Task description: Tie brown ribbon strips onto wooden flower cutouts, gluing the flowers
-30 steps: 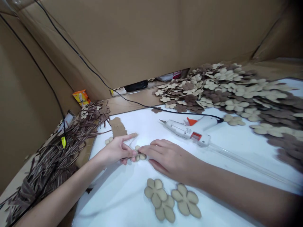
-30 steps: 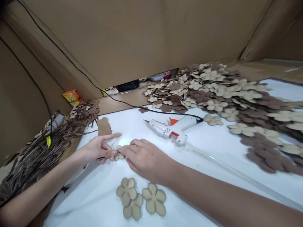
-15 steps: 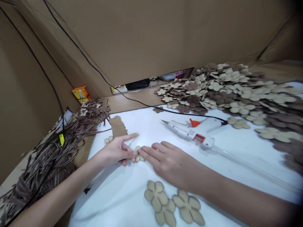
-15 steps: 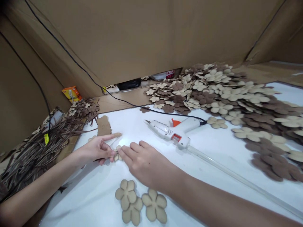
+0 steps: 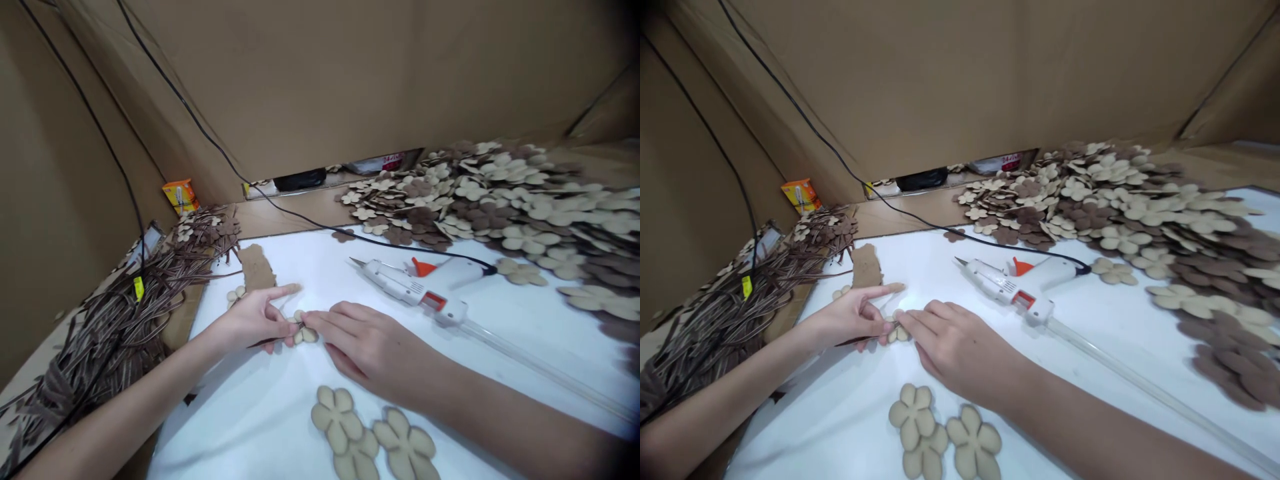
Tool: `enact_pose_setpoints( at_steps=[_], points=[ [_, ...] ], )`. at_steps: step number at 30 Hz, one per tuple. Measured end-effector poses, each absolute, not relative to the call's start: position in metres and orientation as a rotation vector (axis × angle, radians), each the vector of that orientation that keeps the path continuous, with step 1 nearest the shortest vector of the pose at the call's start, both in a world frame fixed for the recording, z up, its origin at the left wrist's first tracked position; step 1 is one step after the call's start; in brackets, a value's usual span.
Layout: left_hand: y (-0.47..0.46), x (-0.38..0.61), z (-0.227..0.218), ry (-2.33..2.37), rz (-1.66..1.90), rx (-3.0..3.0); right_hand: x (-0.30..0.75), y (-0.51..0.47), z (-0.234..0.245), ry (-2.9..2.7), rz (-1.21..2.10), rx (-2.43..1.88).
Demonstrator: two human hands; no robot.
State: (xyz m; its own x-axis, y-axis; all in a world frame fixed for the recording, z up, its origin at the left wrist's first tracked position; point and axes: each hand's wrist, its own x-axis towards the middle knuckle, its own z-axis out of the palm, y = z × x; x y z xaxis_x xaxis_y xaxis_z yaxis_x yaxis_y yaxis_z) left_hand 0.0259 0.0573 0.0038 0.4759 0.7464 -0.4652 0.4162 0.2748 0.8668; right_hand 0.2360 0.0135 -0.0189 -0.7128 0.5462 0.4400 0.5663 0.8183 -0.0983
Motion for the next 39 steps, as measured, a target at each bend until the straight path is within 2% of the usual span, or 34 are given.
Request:
enact_pose_setpoints(
  at_steps=[4, 15, 39],
  points=[
    [0.059, 0.025, 0.002, 1.113, 0.297, 1.344, 0.235, 0.013, -0.018, -2.572, -0.065, -0.840],
    [0.059, 0.021, 0.001, 1.073, 0.302, 1.318, 0.236, 0.012, -0.022, -2.792, -0.577, -0.752],
    [0.060, 0.007, 0.021, 1.015, 0.181, 1.267, 0.233, 0.009, -0.015, -2.746, -0.632, -0.737]
  ],
)
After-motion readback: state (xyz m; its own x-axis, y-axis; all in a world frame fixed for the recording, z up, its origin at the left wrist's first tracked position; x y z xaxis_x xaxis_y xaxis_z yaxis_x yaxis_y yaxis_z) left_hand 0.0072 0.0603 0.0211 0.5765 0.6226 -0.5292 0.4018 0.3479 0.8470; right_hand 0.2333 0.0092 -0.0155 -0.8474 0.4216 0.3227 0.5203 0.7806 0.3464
